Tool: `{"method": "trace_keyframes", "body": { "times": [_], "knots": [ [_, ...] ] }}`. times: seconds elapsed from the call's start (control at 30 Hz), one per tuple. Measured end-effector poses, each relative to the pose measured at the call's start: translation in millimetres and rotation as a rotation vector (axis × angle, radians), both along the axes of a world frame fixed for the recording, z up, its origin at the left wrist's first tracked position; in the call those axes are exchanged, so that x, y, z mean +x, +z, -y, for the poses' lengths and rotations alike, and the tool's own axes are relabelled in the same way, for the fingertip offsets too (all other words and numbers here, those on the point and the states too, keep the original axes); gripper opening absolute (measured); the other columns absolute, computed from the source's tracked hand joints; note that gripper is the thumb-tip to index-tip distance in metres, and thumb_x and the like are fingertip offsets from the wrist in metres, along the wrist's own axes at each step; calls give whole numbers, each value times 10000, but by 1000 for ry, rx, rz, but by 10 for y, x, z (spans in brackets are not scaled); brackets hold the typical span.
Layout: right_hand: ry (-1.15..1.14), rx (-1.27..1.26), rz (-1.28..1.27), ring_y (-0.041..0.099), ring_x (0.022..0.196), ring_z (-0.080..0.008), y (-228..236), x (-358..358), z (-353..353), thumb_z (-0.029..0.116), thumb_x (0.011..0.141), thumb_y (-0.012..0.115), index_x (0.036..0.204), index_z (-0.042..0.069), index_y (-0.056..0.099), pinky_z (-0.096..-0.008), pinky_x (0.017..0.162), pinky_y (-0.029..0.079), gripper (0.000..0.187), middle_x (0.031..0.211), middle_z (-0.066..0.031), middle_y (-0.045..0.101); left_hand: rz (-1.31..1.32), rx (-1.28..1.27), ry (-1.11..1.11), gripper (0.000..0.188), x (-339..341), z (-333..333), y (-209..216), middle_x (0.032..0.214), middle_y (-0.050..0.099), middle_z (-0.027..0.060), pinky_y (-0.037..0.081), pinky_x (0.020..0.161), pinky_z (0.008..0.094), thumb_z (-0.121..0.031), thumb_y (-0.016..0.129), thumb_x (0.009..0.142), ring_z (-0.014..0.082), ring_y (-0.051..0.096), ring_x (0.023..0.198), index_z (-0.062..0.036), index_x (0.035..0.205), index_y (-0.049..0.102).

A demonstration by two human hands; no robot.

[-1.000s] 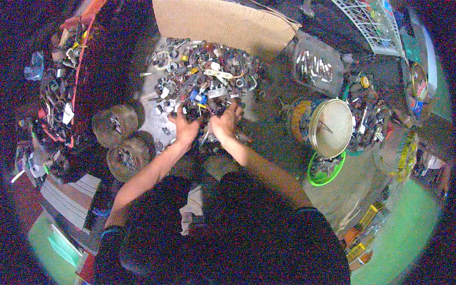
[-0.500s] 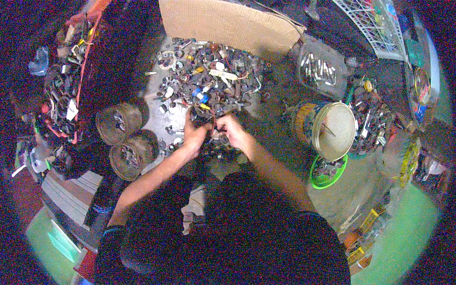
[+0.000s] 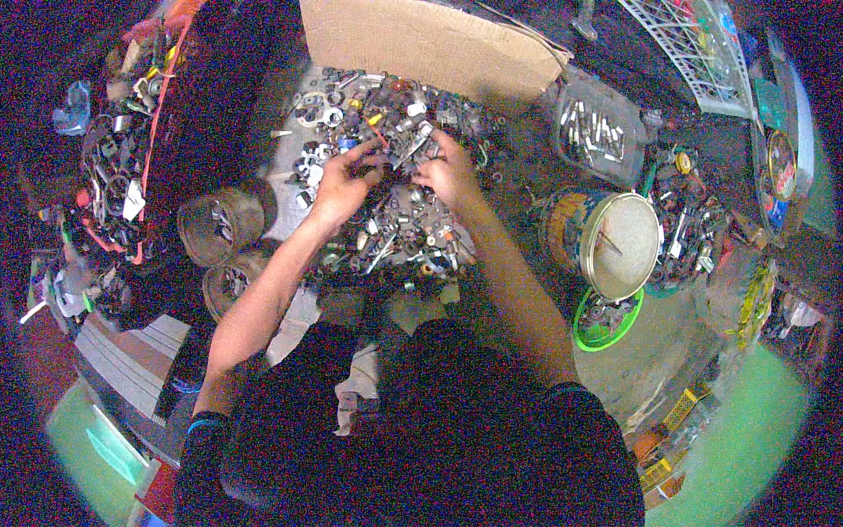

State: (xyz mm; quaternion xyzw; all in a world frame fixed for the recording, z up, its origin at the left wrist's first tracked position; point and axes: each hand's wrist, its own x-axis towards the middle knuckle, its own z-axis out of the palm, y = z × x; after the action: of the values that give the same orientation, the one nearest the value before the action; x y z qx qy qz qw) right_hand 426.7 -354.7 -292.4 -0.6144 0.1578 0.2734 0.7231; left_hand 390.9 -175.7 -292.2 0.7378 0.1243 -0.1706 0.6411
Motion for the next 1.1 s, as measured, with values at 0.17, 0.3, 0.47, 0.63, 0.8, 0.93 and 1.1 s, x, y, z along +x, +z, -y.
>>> {"method": "trace_keyframes", "body": {
  "times": [0.17,0.3,0.47,0.63,0.8,0.93,1.1],
  "knots": [
    [18,-389,322,618,975,-248,-305,-115,275,-134,729,433,1335,92,482,-340,755,555,649,1119,-149,606,85,182,73,499,-162,-211,-27,940,715,91,493,781,245,7,571,815,109,641,807,-40,1309,521],
    [-95,-818,586,624,989,-229,-421,-185,582,-54,739,525,1277,61,539,-327,847,504,551,1172,-145,609,369,630,155,424,-280,-525,-209,1063,657,174,450,934,383,-80,630,788,283,619,1007,-29,1207,596],
    [60,-1020,659,530,1150,-325,-536,165,845,136,765,642,1320,71,497,-398,998,402,578,1278,-210,530,312,872,157,712,-335,-865,-809,1422,350,252,276,1076,502,-265,689,770,444,283,1325,-93,1395,393],
    [595,-1189,644,391,1251,-428,-649,601,834,269,766,655,1350,185,486,-505,1059,312,614,1360,-202,430,82,768,-49,896,-137,-706,-702,1447,291,271,263,1055,586,-389,717,710,466,235,1342,-173,1462,281],
    [781,-1068,619,410,1226,-396,-531,764,916,292,723,724,1243,183,572,-520,1083,236,553,1305,-184,469,130,742,-53,672,-61,-755,-648,1143,487,176,383,977,514,-183,749,662,359,459,1147,-133,1285,502],
    [617,-986,614,480,1172,-353,-809,682,941,327,716,760,1105,102,646,-504,1048,274,464,1224,-174,538,265,603,-81,516,-47,-623,-554,1082,534,179,420,952,397,-136,737,670,353,516,1069,-52,1153,573],
    [379,-1049,606,565,1054,-358,-769,653,702,303,724,769,961,55,702,-428,960,381,350,1098,-192,612,229,570,-22,508,-75,-617,-586,1096,541,185,408,961,407,-135,735,690,354,511,1072,-18,1154,568]
  ]
}}
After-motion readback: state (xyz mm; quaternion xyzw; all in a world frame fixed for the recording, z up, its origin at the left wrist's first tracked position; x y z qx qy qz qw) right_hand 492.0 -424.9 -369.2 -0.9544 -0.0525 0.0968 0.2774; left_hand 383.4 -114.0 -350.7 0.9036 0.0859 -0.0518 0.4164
